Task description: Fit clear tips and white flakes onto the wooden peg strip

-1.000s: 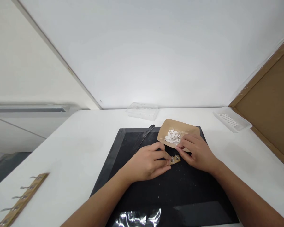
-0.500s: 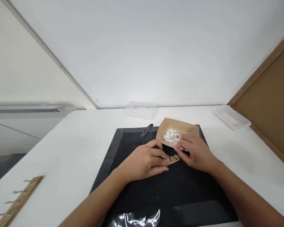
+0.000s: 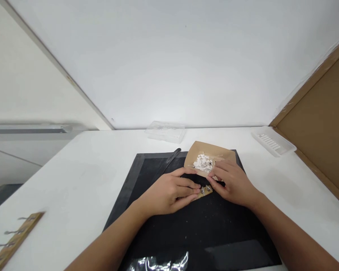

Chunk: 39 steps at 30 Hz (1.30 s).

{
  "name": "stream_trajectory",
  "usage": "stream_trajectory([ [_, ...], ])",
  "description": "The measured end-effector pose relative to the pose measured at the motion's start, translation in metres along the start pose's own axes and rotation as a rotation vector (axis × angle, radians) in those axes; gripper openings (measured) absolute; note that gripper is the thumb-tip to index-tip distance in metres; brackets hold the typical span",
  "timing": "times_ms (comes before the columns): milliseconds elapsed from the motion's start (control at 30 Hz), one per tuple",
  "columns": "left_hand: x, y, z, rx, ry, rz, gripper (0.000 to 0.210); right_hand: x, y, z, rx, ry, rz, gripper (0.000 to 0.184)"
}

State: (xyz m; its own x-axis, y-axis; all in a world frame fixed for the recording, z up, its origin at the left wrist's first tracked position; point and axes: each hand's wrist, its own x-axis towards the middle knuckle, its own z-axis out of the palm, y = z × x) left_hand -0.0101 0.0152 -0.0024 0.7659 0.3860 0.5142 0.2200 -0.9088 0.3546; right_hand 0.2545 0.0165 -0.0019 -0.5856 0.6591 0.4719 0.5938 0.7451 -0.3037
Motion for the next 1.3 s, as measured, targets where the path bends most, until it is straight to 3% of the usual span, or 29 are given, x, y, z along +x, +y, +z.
stream_trajectory([
  [267, -0.007, -0.007, -0.016, 0.024, 0.041, -0.118, 0.02, -0.001, 0.001, 0.0, 0.001, -0.025, 0.013, 0.018],
  [500, -0.014, -0.017, -0.01, -0.083, -0.004, -0.111, 0.026, -0.001, 0.001, 0.001, -0.012, -0.012, 0.011, 0.019],
  [733, -0.014, -0.011, -0.011, -0.173, -0.055, -0.167, 0.011, -0.002, -0.001, 0.0, -0.037, 0.0, 0.027, 0.019],
  [1067, -0.011, -0.008, -0.013, -0.274, -0.083, -0.25, 0.006, -0.003, -0.002, 0.003, -0.034, -0.06, 0.04, 0.017],
  [1300, -0.014, -0.009, -0.011, -0.306, -0.096, -0.268, 0.009, 0.0, -0.007, -0.002, -0.079, 0.047, 0.008, 0.017],
])
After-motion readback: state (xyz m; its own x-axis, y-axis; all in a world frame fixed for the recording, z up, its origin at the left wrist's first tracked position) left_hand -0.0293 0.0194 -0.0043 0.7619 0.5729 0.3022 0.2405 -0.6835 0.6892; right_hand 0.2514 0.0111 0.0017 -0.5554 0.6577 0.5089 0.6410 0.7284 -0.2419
